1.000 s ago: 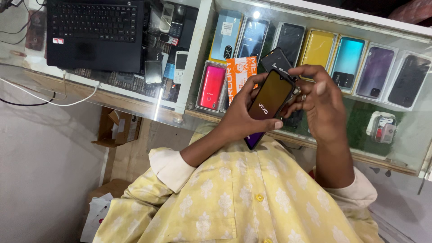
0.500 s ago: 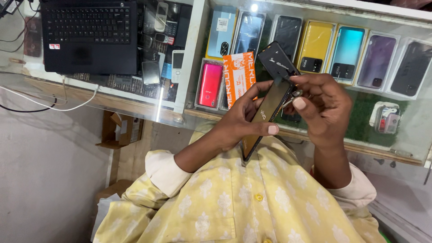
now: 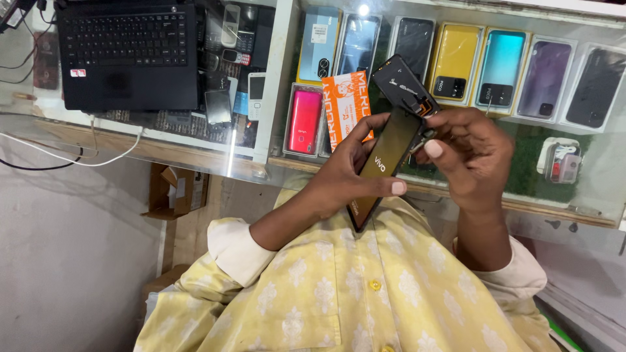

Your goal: The person disassembles a smartphone, removes the back cover and battery, and uses a metal tool to adjust internal components. They repeatedly open and close the device, inspecting the motherboard and battery area while working at a counter.

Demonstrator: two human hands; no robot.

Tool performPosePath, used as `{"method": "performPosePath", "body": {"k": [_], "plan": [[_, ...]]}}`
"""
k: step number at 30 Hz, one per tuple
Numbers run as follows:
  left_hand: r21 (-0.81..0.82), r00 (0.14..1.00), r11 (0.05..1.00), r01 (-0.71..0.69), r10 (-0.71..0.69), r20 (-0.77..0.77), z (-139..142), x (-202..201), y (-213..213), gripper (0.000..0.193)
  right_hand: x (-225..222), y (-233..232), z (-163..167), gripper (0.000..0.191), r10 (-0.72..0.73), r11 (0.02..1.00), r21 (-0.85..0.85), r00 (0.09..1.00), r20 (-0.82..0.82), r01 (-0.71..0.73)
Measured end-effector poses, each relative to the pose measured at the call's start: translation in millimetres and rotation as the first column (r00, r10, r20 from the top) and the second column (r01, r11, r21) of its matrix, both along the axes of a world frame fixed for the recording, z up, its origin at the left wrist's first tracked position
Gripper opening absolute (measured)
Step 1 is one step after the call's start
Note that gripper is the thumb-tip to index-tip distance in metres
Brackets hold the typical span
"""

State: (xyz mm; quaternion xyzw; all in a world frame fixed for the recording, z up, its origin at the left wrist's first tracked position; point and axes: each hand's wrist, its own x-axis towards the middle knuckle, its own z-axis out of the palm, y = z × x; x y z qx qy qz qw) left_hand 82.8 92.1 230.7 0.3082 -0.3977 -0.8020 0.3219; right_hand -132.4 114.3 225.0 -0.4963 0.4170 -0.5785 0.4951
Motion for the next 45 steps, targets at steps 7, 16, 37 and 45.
{"method": "performPosePath", "body": {"k": [7,16,37,45], "plan": [[-0.205,0.994,0.977,-0.058,0.075,0.076,-1.4,-2.1,5.7,0.106,-1.4,1.3,-15.3,0.033,0.039,0.999,0.024,0.979,0.198,-0.044],[0.09,0.983,0.996,0.02,-0.003,-0.184,-15.0,1.0,2.4,0.093,-1.3,9.6,-15.8,0.032,-0.002,0.995,-0.102,0.991,-0.137,-0.012],[0.279,0.667,0.806,0.521,-0.181,-0.723,-11.6,24.7,13.0,0.06,18.8,6.6,17.9,0.034,0.047,0.967,-0.243,0.993,-0.109,-0.072],[0.25,0.568,0.762,0.597,-0.182,-0.803,-17.3,23.9,14.8,0.062,12.1,9.3,-3.0,0.024,0.033,0.983,-0.184,0.997,0.064,-0.021]]}}
